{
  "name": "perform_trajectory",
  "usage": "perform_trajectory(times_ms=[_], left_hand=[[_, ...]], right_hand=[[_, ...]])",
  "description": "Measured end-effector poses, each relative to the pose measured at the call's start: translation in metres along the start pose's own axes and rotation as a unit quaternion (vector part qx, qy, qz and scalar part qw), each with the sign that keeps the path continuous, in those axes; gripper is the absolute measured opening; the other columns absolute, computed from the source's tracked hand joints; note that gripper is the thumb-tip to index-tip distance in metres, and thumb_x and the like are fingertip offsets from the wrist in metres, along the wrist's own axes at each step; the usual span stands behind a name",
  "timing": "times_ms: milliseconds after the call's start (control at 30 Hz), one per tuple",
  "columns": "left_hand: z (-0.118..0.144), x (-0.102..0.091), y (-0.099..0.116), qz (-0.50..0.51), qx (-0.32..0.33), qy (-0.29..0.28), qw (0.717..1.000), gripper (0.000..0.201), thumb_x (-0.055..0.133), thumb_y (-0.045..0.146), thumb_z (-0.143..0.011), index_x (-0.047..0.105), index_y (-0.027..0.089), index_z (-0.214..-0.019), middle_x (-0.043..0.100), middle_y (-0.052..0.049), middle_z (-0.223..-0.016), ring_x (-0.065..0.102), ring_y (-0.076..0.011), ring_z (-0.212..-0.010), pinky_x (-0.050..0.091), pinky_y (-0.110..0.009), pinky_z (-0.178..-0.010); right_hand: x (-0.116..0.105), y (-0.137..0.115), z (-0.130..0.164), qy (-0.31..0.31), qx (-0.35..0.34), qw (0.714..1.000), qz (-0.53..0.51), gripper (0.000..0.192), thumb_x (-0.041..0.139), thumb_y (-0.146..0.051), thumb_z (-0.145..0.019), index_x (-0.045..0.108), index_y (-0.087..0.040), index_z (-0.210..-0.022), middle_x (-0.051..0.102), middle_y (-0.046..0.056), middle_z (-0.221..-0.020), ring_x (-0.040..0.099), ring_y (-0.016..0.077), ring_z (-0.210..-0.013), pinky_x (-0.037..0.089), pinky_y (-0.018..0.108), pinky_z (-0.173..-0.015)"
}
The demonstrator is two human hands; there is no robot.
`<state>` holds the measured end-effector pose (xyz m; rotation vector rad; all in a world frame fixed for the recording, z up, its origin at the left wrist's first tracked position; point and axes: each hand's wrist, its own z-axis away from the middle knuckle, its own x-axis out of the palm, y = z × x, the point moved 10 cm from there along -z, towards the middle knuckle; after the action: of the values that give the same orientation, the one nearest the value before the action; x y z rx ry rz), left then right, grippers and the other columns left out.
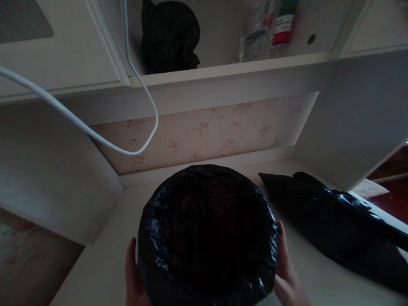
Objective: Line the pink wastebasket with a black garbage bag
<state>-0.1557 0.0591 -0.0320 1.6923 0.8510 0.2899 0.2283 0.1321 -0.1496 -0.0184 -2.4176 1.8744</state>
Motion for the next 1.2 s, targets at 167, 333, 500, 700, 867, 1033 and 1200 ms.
perform_trajectory(times_ms=[167, 333, 500, 700, 867, 1033, 1200], left_hand=[[0.007, -0.018, -0.012, 0.058, -0.007, 0.066, 0.996, 0.081, 0.078, 0.071, -0.081, 0.054, 0.044, -0.153, 0.064, -0.003, -0.149, 0.062, -0.0367, -0.135, 0.058, -0.048, -0.107], [-0.005, -0.020, 0.034, 0.040, 0.155, 0.039, 0.986, 0.044, 0.068, 0.059, -0.093, 0.072, 0.034, -0.129, 0.059, -0.005, -0.149, 0.055, -0.0330, -0.141, 0.039, -0.048, -0.125], [-0.006, -0.005, 0.072, -0.015, 0.208, -0.050, 0.977, 0.035, 0.058, 0.052, -0.101, 0.071, 0.044, -0.133, 0.056, 0.002, -0.154, 0.056, -0.0275, -0.141, 0.050, -0.039, -0.114], [-0.008, 0.000, 0.090, -0.129, 0.244, -0.101, 0.956, 0.033, 0.051, 0.050, -0.105, 0.067, 0.048, -0.133, 0.053, 0.006, -0.155, 0.053, -0.0215, -0.144, 0.042, -0.032, -0.116], [-0.017, -0.001, 0.092, -0.168, 0.290, -0.122, 0.934, 0.033, 0.042, 0.042, -0.109, 0.069, 0.043, -0.127, 0.054, 0.004, -0.150, 0.054, -0.0185, -0.139, 0.044, -0.029, -0.110], [-0.024, -0.001, 0.095, -0.164, 0.284, -0.095, 0.940, 0.028, 0.045, 0.041, -0.109, 0.073, 0.038, -0.112, 0.059, 0.002, -0.141, 0.059, -0.0198, -0.131, 0.046, -0.031, -0.105], [-0.020, 0.006, 0.100, -0.155, 0.278, -0.075, 0.945, 0.020, 0.057, 0.045, -0.104, 0.074, 0.037, -0.109, 0.062, 0.000, -0.134, 0.058, -0.0237, -0.128, 0.042, -0.037, -0.105]], right_hand=[[0.004, -0.016, 0.002, 0.019, -0.062, 0.998, -0.023, 0.115, 0.086, -0.037, -0.086, 0.010, -0.042, -0.172, 0.019, 0.004, -0.177, 0.023, 0.0275, -0.162, 0.051, 0.038, -0.118], [0.014, -0.058, -0.017, 0.006, -0.138, 0.990, -0.031, 0.116, 0.089, -0.028, -0.084, 0.014, -0.043, -0.171, 0.029, 0.005, -0.173, 0.034, 0.0290, -0.157, 0.051, 0.042, -0.118], [0.021, -0.098, -0.031, -0.021, -0.171, 0.983, -0.068, 0.107, 0.089, -0.038, -0.084, 0.022, -0.045, -0.168, 0.038, 0.002, -0.168, 0.040, 0.0210, -0.153, 0.047, 0.028, -0.117], [0.024, -0.114, -0.040, -0.042, -0.161, 0.982, -0.093, 0.093, 0.085, -0.048, -0.087, 0.035, -0.044, -0.165, 0.048, 0.003, -0.162, 0.057, 0.0182, -0.141, 0.049, 0.021, -0.111], [0.023, -0.090, -0.023, -0.055, -0.168, 0.984, 0.020, 0.101, 0.087, -0.036, -0.087, 0.027, -0.041, -0.169, 0.039, 0.008, -0.167, 0.047, 0.0247, -0.148, 0.050, 0.030, -0.112], [0.023, -0.110, -0.013, -0.017, -0.279, 0.949, 0.143, 0.084, 0.080, -0.016, -0.090, 0.045, -0.042, -0.161, 0.037, 0.005, -0.171, 0.043, 0.0287, -0.153, 0.051, 0.036, -0.116], [0.015, -0.138, -0.022, 0.040, -0.304, 0.941, 0.146, 0.042, 0.073, -0.008, -0.092, 0.081, -0.034, -0.124, 0.056, 0.007, -0.159, 0.075, 0.0278, -0.121, 0.066, 0.033, -0.099]])
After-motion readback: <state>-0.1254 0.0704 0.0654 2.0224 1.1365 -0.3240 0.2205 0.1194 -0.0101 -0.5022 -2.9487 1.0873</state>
